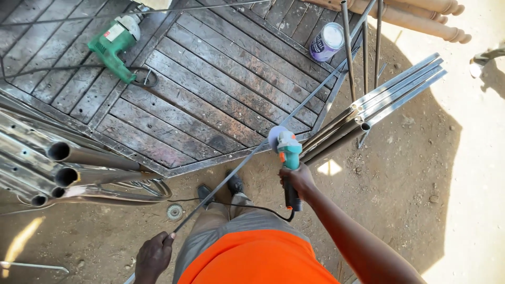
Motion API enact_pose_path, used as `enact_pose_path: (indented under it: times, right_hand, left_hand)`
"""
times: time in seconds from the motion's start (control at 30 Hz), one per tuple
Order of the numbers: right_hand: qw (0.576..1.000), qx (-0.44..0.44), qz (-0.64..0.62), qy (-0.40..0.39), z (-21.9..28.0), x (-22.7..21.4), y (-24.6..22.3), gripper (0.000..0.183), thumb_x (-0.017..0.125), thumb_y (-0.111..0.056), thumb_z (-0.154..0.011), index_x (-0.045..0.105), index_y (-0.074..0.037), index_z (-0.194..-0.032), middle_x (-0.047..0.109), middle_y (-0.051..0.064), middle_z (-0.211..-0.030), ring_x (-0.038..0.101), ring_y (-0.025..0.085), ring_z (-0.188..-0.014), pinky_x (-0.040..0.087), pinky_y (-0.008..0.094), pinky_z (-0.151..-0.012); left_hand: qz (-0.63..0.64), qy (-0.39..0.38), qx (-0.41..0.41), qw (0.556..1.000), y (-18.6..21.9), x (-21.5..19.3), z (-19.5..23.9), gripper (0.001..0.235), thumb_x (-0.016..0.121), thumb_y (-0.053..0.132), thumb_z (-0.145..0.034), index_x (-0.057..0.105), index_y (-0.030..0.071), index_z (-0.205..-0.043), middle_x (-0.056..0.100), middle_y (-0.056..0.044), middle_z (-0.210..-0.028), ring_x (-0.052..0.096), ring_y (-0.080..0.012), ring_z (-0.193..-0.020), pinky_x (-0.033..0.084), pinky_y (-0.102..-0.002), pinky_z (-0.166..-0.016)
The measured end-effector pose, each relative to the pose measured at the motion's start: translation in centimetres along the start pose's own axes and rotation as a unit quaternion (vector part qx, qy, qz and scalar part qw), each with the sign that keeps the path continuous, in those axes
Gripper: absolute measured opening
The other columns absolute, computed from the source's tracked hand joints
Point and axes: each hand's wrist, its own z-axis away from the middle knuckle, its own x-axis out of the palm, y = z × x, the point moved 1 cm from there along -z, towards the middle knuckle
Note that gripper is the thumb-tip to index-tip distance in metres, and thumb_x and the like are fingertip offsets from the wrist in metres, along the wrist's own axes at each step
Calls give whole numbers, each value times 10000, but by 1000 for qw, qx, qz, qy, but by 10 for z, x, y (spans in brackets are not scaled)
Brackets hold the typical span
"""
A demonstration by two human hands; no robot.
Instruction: Using a handheld angle grinder to smooth or clean the surface of a long metal rod on a workbench.
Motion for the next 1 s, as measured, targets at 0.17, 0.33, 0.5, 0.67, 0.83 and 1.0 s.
enact_pose_path:
  times: [0.17,0.33,0.5,0.67,0.83,1.0]
  right_hand:
    - [999,-43,-16,24,26,-2,2,306,717,-16,-777,543,-14,-1029,627,166,-734,599,249,-561,544,393,-539]
    - [998,-18,-26,55,46,0,9,451,752,-37,-798,531,-37,-1191,674,164,-855,639,247,-638,572,385,-610]
    - [987,-106,-96,71,68,6,16,383,776,22,-654,608,75,-994,642,202,-702,685,295,-561,599,406,-519]
    - [984,-122,-84,100,84,4,17,348,784,17,-668,613,82,-964,624,205,-682,684,302,-555,596,412,-522]
    - [986,-117,-66,98,86,-4,29,408,812,24,-669,599,91,-1011,625,232,-714,685,327,-575,602,430,-537]
    - [990,-102,-50,86,74,-21,26,430,845,13,-669,606,93,-1017,635,248,-712,696,341,-572,615,454,-540]
  left_hand:
    - [31,18,89,995,-2,11,-22,467,466,522,-998,697,150,-837,757,-91,-805,689,-295,-802,478,-439,-717]
    - [75,35,171,982,67,11,-42,486,412,509,-1024,630,156,-773,580,-2,-655,501,-172,-612,347,-359,-582]
    - [43,-22,167,985,141,-19,-45,573,425,541,-1008,740,80,-1138,735,-215,-1183,656,-400,-1227,491,-525,-1082]
    - [33,7,217,976,185,-20,-80,328,479,237,-1001,611,29,-1217,714,-284,-1114,676,-477,-1149,531,-553,-976]
    - [-62,38,253,965,224,-6,-116,279,486,172,-961,636,74,-1174,754,-210,-1062,714,-411,-1111,561,-530,-945]
    - [-88,107,295,945,252,28,-162,235,567,146,-841,649,105,-1057,751,-208,-1001,731,-415,-1003,567,-539,-864]
